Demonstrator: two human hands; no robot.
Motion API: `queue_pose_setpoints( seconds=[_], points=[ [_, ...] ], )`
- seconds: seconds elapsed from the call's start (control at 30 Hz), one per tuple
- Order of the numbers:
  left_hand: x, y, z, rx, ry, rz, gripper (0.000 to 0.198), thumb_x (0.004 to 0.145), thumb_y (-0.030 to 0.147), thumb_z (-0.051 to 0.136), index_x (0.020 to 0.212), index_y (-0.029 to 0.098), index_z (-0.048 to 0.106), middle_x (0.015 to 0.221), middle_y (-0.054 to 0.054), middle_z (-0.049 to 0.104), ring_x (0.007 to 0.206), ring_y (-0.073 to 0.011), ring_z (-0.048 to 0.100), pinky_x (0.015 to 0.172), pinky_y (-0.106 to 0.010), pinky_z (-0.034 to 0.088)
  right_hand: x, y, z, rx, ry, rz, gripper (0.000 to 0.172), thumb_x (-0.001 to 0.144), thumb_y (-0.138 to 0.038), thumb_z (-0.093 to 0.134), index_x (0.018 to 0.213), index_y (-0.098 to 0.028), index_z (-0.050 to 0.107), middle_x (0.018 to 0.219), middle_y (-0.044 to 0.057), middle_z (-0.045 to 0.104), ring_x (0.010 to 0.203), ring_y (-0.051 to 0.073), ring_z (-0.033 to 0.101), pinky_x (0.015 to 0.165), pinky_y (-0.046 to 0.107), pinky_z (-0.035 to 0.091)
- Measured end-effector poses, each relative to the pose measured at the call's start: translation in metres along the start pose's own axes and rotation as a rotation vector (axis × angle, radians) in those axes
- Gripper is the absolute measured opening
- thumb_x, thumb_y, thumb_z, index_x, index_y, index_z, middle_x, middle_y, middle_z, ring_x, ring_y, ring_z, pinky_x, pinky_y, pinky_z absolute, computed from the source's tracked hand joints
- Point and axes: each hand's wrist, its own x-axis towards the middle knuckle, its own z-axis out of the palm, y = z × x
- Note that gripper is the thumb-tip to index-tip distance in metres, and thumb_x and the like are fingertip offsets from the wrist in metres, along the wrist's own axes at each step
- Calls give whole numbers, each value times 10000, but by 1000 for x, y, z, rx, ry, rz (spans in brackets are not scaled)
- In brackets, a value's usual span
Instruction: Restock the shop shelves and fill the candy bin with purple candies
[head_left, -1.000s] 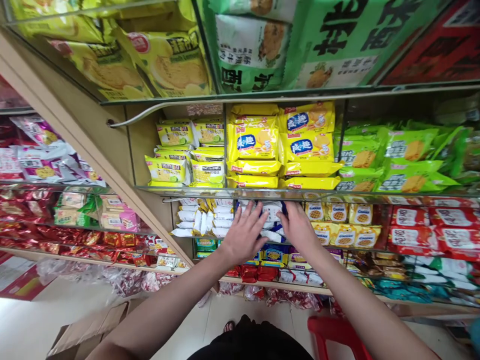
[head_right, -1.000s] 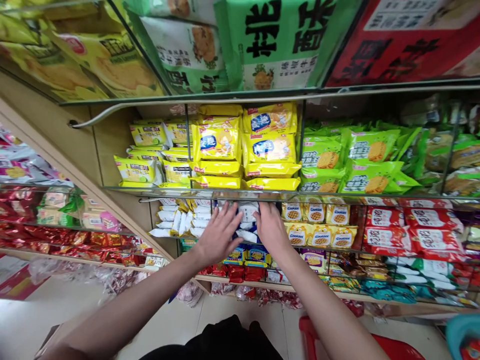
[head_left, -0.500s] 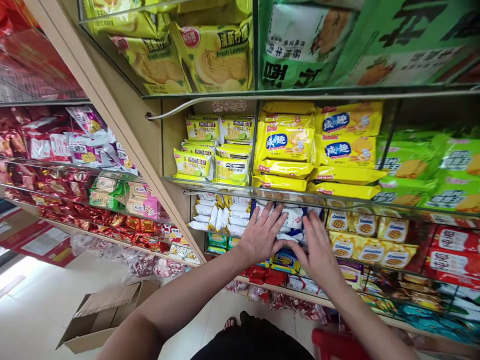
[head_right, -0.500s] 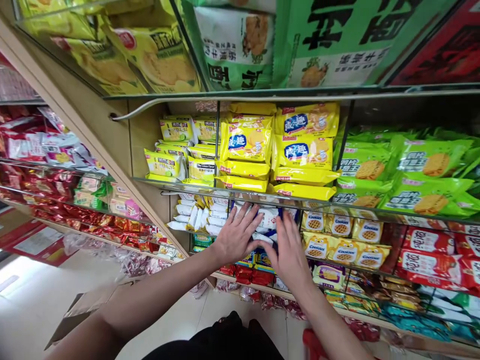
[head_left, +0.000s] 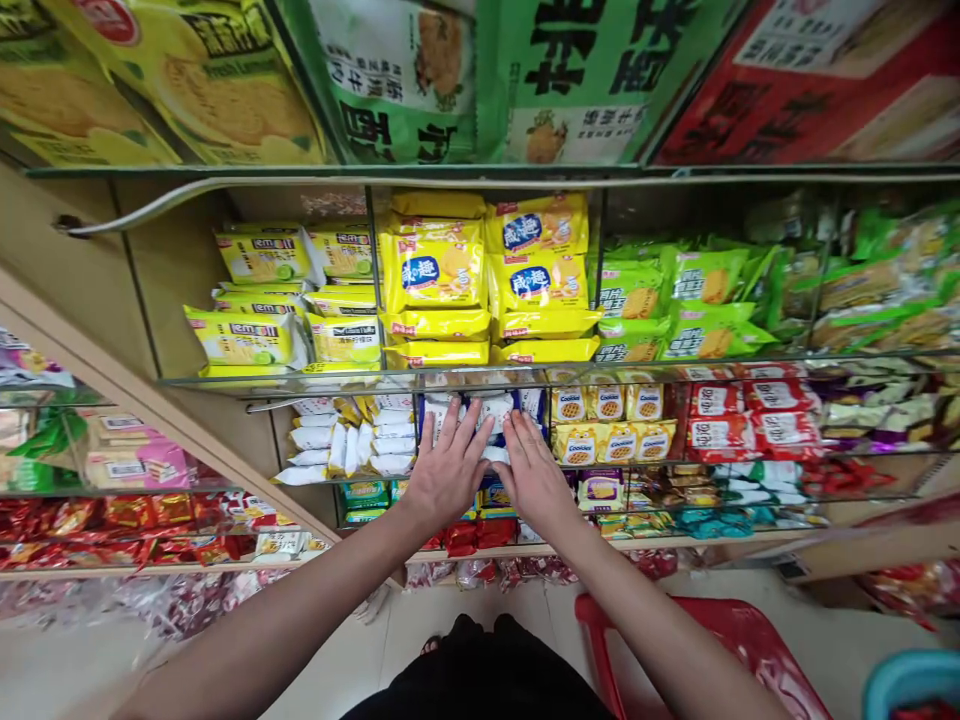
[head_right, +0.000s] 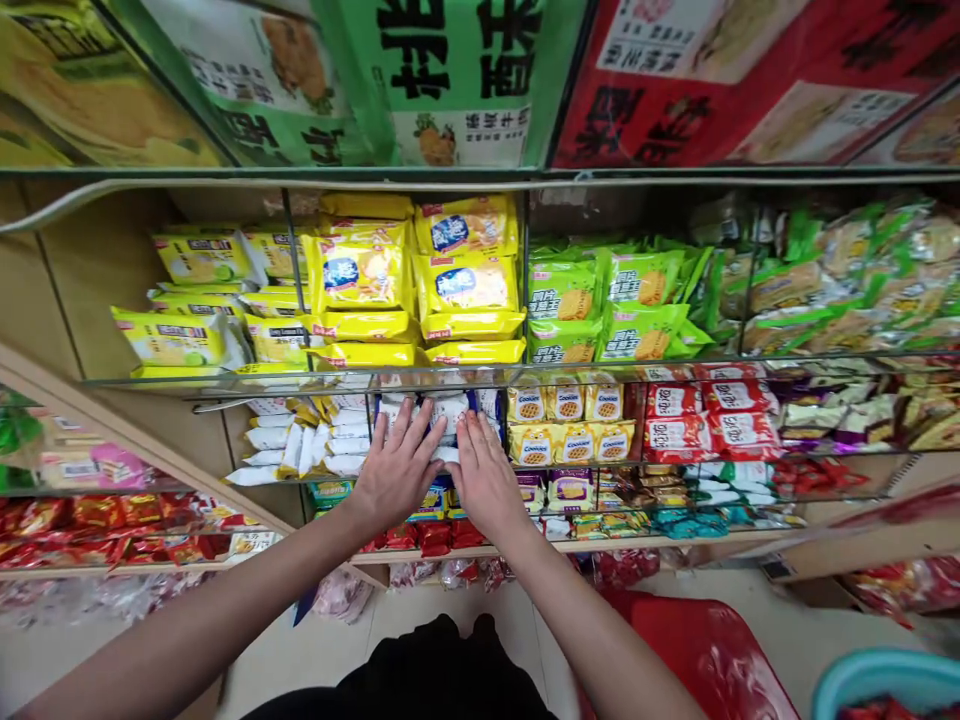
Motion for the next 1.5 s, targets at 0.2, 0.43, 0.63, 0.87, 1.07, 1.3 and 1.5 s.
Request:
queue_pose_setpoints(
  seconds=[0.2, 0.43, 0.63, 0.87, 1.07, 1.3, 1.5],
  points=[
    [4, 3, 11, 16, 30, 11, 505, 893, 311, 383, 1382, 200, 325, 1467, -73, 234, 1357, -334, 138, 1051, -584, 155, -12, 1, 7, -51, 24, -29, 549, 884, -136, 369, 1406, -74, 214, 1418, 203, 315, 1363, 257, 107, 1041, 485, 343],
    [4, 2, 7, 34, 17, 21, 494, 898, 316, 366, 1374, 186, 344, 1466, -59, 238, 1354, -335, 150, 1048, -580, 188, -16, 2, 3, -39, 29, -20, 497, 866, -117, 390, 1355, -70, 314, 1402, 200, 345, 1357, 272, 146, 1031, 495, 358],
    [-5, 0, 1, 34, -1, 32, 482, 905, 323, 359, 1357, 159, 377, 1465, -76, 242, 1354, -330, 155, 1061, -540, 215, -41, -2, -8, 12, 119, -13, 462, 852, -129, 442, 1309, -150, 381, 1315, 188, 439, 1306, 291, 290, 963, 510, 419],
    [6, 3, -3, -2, -16, 93, 515, 869, 401, 445, 1365, 307, 340, 1471, -18, 245, 1352, -349, 146, 1038, -588, 221, -38, 4, -5, -23, 116, 75, 449, 868, -141, 392, 1316, -165, 394, 1255, 152, 514, 1149, 262, 455, 903, 479, 430],
    [17, -3, -3, 12, -76, 125, 564, 839, 467, 477, 1365, 329, 329, 1475, 10, 232, 1350, -340, 168, 1041, -598, 208, -15, 4, -14, -211, -44, 88, 388, 840, -65, 383, 1208, -67, 506, 1185, 173, 554, 1070, 295, 447, 877, 445, 411],
    [12, -12, -3, 21, -82, 138, 560, 853, 439, 466, 1376, 316, 311, 1467, 5, 257, 1345, -341, 182, 1042, -598, 200, 27, 0, -46, -230, -284, -27, 308, 798, -26, 419, 986, -159, 624, 965, 109, 632, 843, 252, 504, 733, 385, 401],
    [12, -4, -2, 37, -69, 83, 523, 889, 339, 415, 1392, 265, 292, 1474, 8, 241, 1339, -354, 179, 1027, -623, 198, 38, 15, -84, -183, -270, 20, 243, 778, -69, 459, 936, -152, 624, 903, 103, 615, 850, 257, 500, 740, 388, 402]
  ],
)
